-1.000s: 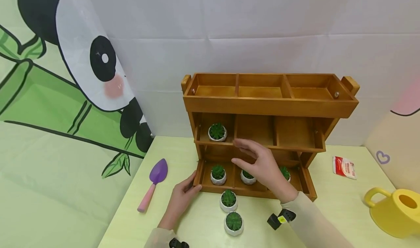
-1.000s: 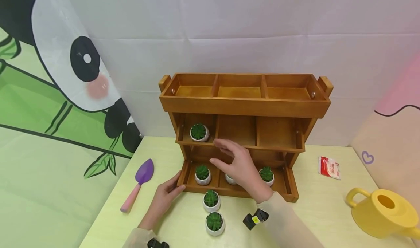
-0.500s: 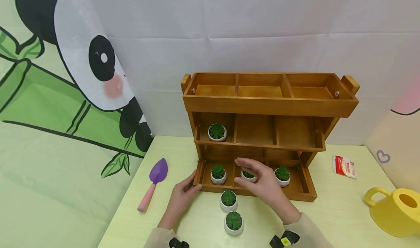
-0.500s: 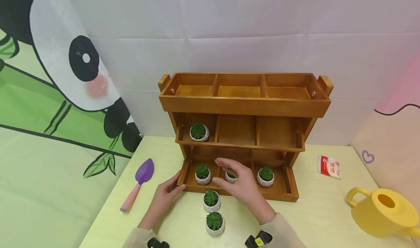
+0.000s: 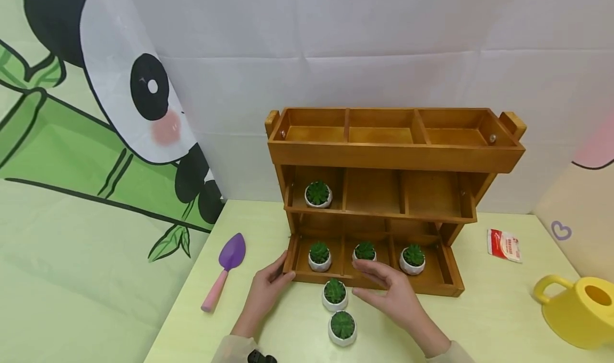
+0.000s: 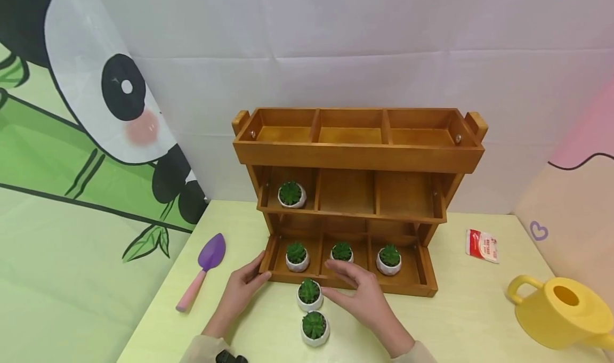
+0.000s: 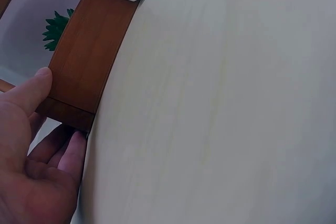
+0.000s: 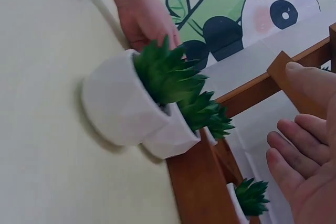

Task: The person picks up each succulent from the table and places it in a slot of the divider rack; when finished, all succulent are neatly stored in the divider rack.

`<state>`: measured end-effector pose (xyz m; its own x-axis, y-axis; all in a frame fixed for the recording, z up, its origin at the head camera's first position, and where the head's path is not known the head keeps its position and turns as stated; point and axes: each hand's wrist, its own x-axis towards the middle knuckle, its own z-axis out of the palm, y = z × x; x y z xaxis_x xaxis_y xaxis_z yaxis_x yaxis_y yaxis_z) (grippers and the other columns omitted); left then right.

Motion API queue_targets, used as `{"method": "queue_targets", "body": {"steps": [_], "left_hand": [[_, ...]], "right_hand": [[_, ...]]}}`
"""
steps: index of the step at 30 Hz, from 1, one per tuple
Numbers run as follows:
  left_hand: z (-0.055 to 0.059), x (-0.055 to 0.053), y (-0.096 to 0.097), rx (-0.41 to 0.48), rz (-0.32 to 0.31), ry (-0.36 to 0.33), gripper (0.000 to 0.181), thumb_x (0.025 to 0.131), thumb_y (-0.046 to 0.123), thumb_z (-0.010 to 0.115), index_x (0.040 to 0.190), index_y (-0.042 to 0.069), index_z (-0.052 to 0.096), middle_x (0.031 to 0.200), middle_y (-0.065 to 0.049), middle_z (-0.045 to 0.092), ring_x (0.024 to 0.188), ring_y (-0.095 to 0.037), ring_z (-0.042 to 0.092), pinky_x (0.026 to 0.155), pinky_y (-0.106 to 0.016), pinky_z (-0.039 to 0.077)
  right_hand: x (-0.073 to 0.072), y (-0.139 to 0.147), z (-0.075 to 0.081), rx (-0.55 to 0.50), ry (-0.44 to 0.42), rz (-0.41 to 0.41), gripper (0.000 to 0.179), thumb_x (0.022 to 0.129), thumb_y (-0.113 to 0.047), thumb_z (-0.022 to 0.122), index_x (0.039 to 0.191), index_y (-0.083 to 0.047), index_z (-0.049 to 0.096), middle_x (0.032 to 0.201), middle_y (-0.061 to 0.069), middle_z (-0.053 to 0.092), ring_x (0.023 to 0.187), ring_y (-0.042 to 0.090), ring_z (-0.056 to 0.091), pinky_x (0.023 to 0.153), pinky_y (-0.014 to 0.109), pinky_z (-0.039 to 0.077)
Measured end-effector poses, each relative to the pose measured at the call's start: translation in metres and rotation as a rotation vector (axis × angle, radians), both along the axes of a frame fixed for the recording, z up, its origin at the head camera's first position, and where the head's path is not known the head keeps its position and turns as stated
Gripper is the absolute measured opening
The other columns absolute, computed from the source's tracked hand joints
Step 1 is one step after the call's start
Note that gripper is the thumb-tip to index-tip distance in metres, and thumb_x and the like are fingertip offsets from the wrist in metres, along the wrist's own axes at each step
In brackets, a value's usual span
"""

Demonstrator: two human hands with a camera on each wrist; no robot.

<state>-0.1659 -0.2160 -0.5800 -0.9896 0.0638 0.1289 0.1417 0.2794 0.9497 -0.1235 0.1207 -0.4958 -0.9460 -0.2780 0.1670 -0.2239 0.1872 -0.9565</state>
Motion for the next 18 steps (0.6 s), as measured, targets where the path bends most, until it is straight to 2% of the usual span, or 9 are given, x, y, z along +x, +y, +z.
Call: {"method": "queue_targets", "body": {"steps": [2, 5, 9, 12, 18], "left_hand": [[-0.001, 0.0, 0.0, 0.003, 0.0, -0.004, 0.061, 0.097, 0.026, 0.077, 0.153, 0.017, 0.055, 0.153, -0.001, 0.053, 0.139, -0.027, 0.051, 0.109, -0.035, 0.047], [-0.001, -0.001, 0.0, 0.003, 0.0, -0.002, 0.061, 0.097, 0.026, 0.077, 0.153, 0.018, 0.055, 0.153, -0.002, 0.053, 0.138, -0.028, 0.052, 0.109, -0.036, 0.047], [0.0, -0.001, 0.0, -0.006, 0.007, 0.003, 0.061, 0.097, 0.028, 0.077, 0.153, 0.019, 0.055, 0.153, -0.002, 0.053, 0.138, -0.028, 0.052, 0.108, -0.037, 0.048], [0.001, -0.001, 0.0, -0.007, 0.011, -0.006, 0.061, 0.097, 0.029, 0.077, 0.153, 0.02, 0.055, 0.153, -0.002, 0.053, 0.138, -0.028, 0.053, 0.108, -0.037, 0.048], [0.001, 0.0, 0.001, -0.006, 0.012, -0.012, 0.061, 0.097, 0.029, 0.077, 0.153, 0.019, 0.055, 0.153, -0.002, 0.053, 0.138, -0.028, 0.052, 0.109, -0.038, 0.048]], "right_hand": [[0.005, 0.003, -0.006, 0.019, -0.025, -0.004, 0.057, 0.087, -0.023, 0.088, 0.139, -0.01, 0.067, 0.137, 0.005, 0.068, 0.128, 0.034, 0.062, 0.108, 0.043, 0.051], [0.013, 0.007, -0.015, 0.059, -0.057, -0.014, 0.057, 0.087, -0.026, 0.088, 0.138, -0.013, 0.068, 0.135, 0.001, 0.069, 0.127, 0.029, 0.064, 0.107, 0.036, 0.052], [0.022, 0.012, -0.027, 0.062, -0.067, -0.006, 0.054, 0.087, -0.02, 0.088, 0.136, -0.014, 0.068, 0.134, 0.002, 0.069, 0.125, 0.021, 0.064, 0.105, 0.028, 0.052], [0.027, 0.014, -0.036, 0.037, -0.06, 0.018, 0.054, 0.087, -0.015, 0.088, 0.136, -0.011, 0.068, 0.134, 0.004, 0.069, 0.126, 0.018, 0.064, 0.106, 0.028, 0.051], [0.034, 0.016, -0.051, 0.03, -0.092, 0.052, 0.056, 0.087, -0.019, 0.088, 0.138, -0.013, 0.067, 0.137, 0.007, 0.067, 0.127, 0.017, 0.062, 0.109, 0.035, 0.05]]}}
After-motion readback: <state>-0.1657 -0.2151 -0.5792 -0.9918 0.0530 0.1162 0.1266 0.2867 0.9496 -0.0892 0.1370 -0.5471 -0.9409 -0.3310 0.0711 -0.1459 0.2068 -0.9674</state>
